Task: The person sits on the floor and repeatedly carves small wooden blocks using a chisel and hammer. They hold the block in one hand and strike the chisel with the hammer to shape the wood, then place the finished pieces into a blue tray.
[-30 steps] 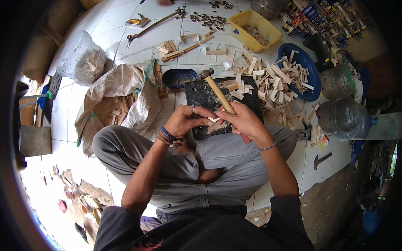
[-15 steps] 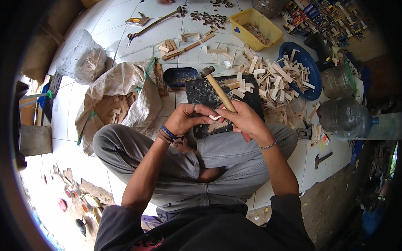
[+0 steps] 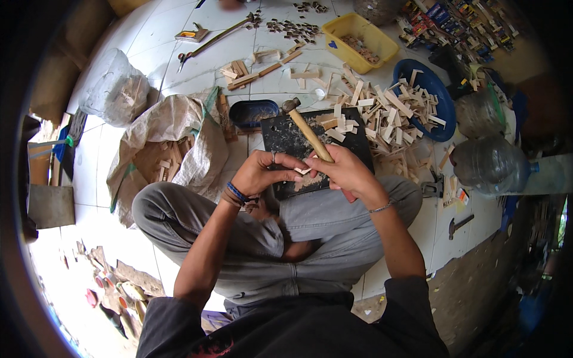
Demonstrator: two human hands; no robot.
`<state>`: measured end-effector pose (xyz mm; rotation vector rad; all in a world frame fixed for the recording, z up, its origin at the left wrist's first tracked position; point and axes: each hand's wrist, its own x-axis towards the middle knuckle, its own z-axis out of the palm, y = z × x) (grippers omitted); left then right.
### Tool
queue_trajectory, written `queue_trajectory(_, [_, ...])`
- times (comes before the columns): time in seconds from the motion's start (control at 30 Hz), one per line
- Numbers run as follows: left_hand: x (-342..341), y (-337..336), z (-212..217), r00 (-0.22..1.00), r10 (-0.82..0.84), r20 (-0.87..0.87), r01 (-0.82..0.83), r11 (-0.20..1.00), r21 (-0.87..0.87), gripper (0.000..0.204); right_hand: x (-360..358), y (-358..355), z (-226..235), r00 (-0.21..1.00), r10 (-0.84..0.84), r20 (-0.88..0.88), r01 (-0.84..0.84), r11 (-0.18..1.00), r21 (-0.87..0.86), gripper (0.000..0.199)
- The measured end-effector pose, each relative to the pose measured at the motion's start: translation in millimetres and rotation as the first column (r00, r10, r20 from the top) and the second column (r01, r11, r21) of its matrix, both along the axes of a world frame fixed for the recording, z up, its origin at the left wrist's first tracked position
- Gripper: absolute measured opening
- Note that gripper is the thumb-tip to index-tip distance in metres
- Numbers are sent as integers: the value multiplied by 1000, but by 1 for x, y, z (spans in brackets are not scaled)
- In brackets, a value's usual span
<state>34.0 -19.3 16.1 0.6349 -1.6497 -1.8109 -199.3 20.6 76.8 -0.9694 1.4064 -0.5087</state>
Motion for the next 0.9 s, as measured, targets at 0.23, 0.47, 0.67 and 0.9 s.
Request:
queue_trajectory(0.23, [-2,-3,1,999,-1,-52,4,999,53,16,2,-3,-5,999,28,-37,-30,998,-55,18])
queue_trajectory(0.47, [-4,-1,0,999,43,19,-43,999,-32,9,-2,-5,-2,998,51,-39,-54,996,-69,29])
queue_trajectory(0.67, [-3,1,2,998,54,13,-53,996,-76,8,-1,-5,-1,997,63,-45,-67,995,-79,31])
queue_trajectory(0.9, [-2,4,1,993,72,94,-66,995,-69,12,-1,2,-6,992,57,-113,-78,978,-193,33])
